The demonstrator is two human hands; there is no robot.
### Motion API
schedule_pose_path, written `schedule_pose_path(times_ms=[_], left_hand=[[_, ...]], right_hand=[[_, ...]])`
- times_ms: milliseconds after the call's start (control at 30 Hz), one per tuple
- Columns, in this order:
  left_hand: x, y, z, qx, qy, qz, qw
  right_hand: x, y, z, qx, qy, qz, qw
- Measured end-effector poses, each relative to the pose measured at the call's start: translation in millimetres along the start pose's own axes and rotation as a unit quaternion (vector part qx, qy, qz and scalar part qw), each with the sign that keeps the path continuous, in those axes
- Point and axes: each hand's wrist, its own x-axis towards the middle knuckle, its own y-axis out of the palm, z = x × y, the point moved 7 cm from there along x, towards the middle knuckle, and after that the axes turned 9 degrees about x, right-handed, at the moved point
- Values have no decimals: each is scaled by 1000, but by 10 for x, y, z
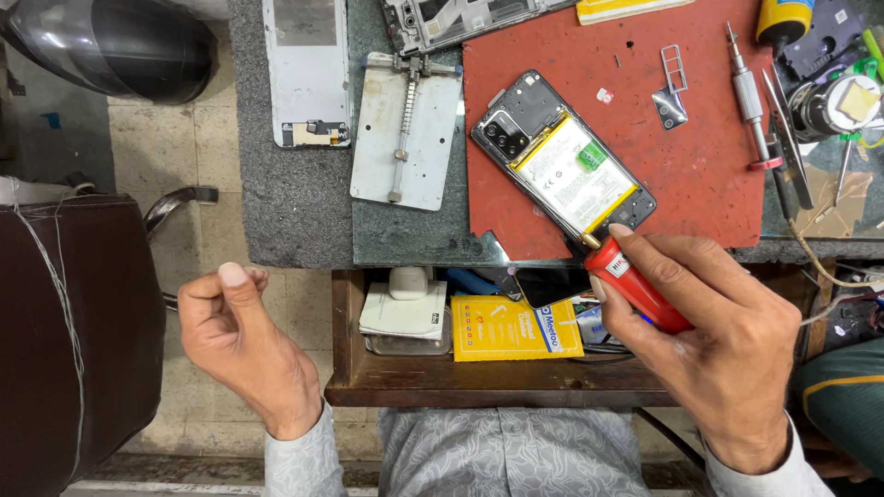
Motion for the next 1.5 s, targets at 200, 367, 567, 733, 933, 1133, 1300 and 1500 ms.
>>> schedule_pose_path(times_ms=[200,367,567,733,933,1133,1300,1500], left_hand=[[-35,11,2,21,-2,-3,1000],[-54,29,-12,19,0,2,1000],[-63,40,-30,34,6,3,999],[-42,96,-145,64,12,3,998],[-49,121,-260,94,30,-15,995],[-112,113,-335,218,84,-41,972],[-750,734,-742,267,357,266,855],[-1322,1451,-425,338,400,547,653]], right_hand=[[-118,-58,-101,18,14,4,1000],[-240,-74,-195,24,31,7,999],[-307,-120,-270,29,36,3,999],[-353,-153,-298,22,27,-1,999],[-416,-178,-331,15,32,-4,999],[-500,-201,-384,12,43,-1,999],[-568,-233,-414,15,50,-5,999],[-616,-263,-417,20,46,-13,999]])
